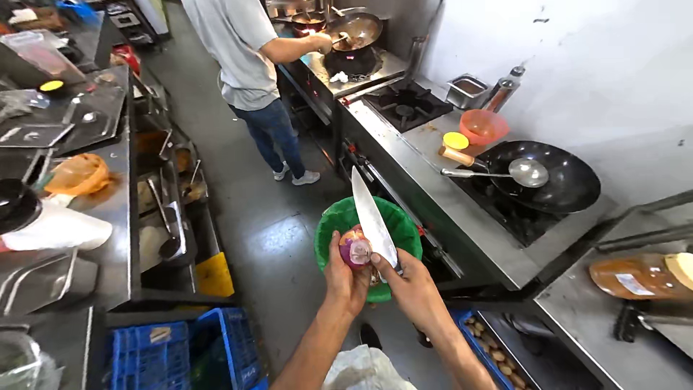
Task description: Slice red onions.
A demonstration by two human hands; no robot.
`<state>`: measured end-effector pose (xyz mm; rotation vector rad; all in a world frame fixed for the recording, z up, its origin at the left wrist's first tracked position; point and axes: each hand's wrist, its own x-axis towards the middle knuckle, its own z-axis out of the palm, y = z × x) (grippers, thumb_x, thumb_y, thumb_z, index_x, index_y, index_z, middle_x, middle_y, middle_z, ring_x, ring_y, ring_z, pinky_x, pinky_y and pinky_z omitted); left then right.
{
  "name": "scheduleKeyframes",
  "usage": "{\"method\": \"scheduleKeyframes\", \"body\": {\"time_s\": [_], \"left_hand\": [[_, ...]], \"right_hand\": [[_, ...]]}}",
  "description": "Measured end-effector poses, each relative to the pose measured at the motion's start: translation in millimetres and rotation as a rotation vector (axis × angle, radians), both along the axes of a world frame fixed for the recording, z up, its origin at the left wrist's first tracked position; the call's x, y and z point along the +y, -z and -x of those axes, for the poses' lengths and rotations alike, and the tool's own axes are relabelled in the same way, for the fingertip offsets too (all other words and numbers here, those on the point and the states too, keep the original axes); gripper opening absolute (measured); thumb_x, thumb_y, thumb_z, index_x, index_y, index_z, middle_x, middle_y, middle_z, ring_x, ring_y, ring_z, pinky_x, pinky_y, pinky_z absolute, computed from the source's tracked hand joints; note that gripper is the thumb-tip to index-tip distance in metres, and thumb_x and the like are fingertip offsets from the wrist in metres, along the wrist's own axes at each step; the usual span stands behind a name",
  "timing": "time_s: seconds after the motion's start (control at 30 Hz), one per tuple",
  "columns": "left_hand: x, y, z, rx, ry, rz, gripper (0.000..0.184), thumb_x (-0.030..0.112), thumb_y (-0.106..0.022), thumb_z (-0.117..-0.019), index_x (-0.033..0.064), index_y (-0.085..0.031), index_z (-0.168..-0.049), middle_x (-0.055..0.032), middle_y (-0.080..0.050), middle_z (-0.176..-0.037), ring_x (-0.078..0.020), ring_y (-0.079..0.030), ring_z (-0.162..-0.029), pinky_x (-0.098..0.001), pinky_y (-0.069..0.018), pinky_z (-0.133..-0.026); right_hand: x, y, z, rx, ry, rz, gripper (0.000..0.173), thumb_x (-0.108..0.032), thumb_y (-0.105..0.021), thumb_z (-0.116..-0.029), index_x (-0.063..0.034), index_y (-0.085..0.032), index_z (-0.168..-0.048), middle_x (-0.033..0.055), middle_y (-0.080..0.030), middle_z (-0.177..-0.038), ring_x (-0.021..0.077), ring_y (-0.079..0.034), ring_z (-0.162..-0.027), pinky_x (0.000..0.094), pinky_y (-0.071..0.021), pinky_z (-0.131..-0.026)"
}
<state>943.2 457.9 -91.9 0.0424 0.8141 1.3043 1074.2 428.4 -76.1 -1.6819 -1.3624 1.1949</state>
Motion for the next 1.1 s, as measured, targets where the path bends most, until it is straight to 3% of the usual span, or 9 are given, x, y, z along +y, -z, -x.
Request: {"method": "scheduleKeyframes", "body": {"time_s": [0.17,0.33,0.4,0.53,0.77,0.83,0.9,1.0,1.1], "left_hand": [[15,-1,10,-0.014,-0.026,0.014,0.05,0.049,-0.036,-0.1084,0.0076,-0.062,-0.121,-0.0139,-0.069,-0.099,-0.0232,-0.071,-0.086,-0.0378,-0.0611,-0.074],[13,9,4,0.055,0.028,-0.012,0.052,0.048,-0.032,-0.1096,0.0067,-0.062,-0.121,-0.0153,-0.071,-0.101,-0.0251,-0.071,-0.09,-0.0399,-0.0602,-0.077],[15,10,3,0.031,0.049,-0.01,0.053,0.047,-0.032,-0.1101,0.0038,-0.061,-0.123,-0.0191,-0.071,-0.106,-0.0287,-0.071,-0.095,-0.0418,-0.0593,-0.081],[31,3,16,0.023,0.066,0.0,0.055,0.051,-0.034,-0.1087,0.0061,-0.062,-0.124,-0.0178,-0.071,-0.108,-0.0278,-0.071,-0.096,-0.0415,-0.0595,-0.081],[28,18,4,0.057,0.213,-0.053,0.06,0.049,-0.025,-0.1109,0.0043,-0.06,-0.131,-0.0182,-0.071,-0.106,-0.027,-0.071,-0.091,-0.0405,-0.0599,-0.081],[38,20,3,0.03,0.197,-0.055,0.057,0.047,-0.025,-0.1113,0.0042,-0.059,-0.13,-0.0186,-0.071,-0.108,-0.0276,-0.071,-0.093,-0.0414,-0.0594,-0.082],[47,28,3,0.079,0.151,-0.076,0.053,0.043,-0.027,-0.1117,0.0072,-0.06,-0.131,-0.0156,-0.069,-0.109,-0.0253,-0.069,-0.096,-0.041,-0.0582,-0.084],[55,43,4,0.226,0.08,-0.196,0.046,0.032,-0.03,-0.1124,0.0067,-0.058,-0.138,-0.0155,-0.066,-0.118,-0.0251,-0.065,-0.104,-0.0405,-0.0547,-0.092],[58,47,2,0.261,0.017,-0.251,0.044,0.024,-0.031,-0.1094,0.0005,-0.057,-0.136,-0.0181,-0.066,-0.116,-0.0266,-0.066,-0.102,-0.0414,-0.0549,-0.09]], "right_hand": [[-14,9,6,-0.02,-0.029,0.024,0.042,-0.056,-0.06,-0.0983,-0.0168,-0.071,-0.109,-0.0033,-0.071,-0.086,0.01,-0.069,-0.077,0.0314,-0.0593,-0.069],[-2,3,22,0.038,0.003,0.078,0.042,-0.054,-0.06,-0.0991,-0.0149,-0.069,-0.109,0.0019,-0.066,-0.08,0.0157,-0.061,-0.059,0.0332,-0.0524,-0.051],[2,0,26,0.025,0.004,0.094,0.042,-0.055,-0.06,-0.099,-0.0164,-0.069,-0.112,0.0017,-0.067,-0.082,0.0155,-0.061,-0.059,0.0335,-0.0532,-0.051],[-9,8,27,0.017,0.002,0.088,0.043,-0.056,-0.061,-0.0983,-0.0175,-0.07,-0.117,-0.0003,-0.069,-0.086,0.0138,-0.063,-0.064,0.0324,-0.0541,-0.055],[8,14,32,0.217,0.064,0.171,0.045,-0.054,-0.063,-0.0976,-0.0121,-0.066,-0.113,0.0055,-0.062,-0.077,0.0172,-0.054,-0.051,0.0329,-0.048,-0.045],[15,17,27,0.429,0.12,0.221,0.042,-0.05,-0.055,-0.1027,-0.0098,-0.063,-0.112,0.0038,-0.054,-0.067,0.0137,-0.046,-0.046,0.0286,-0.0431,-0.041],[26,19,18,0.544,0.232,0.281,0.053,-0.055,-0.034,-0.1084,-0.0089,-0.058,-0.098,0.0005,-0.044,-0.056,0.0115,-0.043,-0.04,0.0273,-0.042,-0.037],[53,31,-9,0.295,0.315,0.186,0.065,-0.06,-0.032,-0.1076,-0.007,-0.06,-0.08,0.0029,-0.045,-0.052,0.0147,-0.042,-0.038,0.0322,-0.0414,-0.036],[79,49,-48,-0.095,0.272,0.057,0.067,-0.067,-0.044,-0.1011,-0.0114,-0.069,-0.073,0.0048,-0.058,-0.061,0.0203,-0.054,-0.051,0.0431,-0.0464,-0.049]]}}
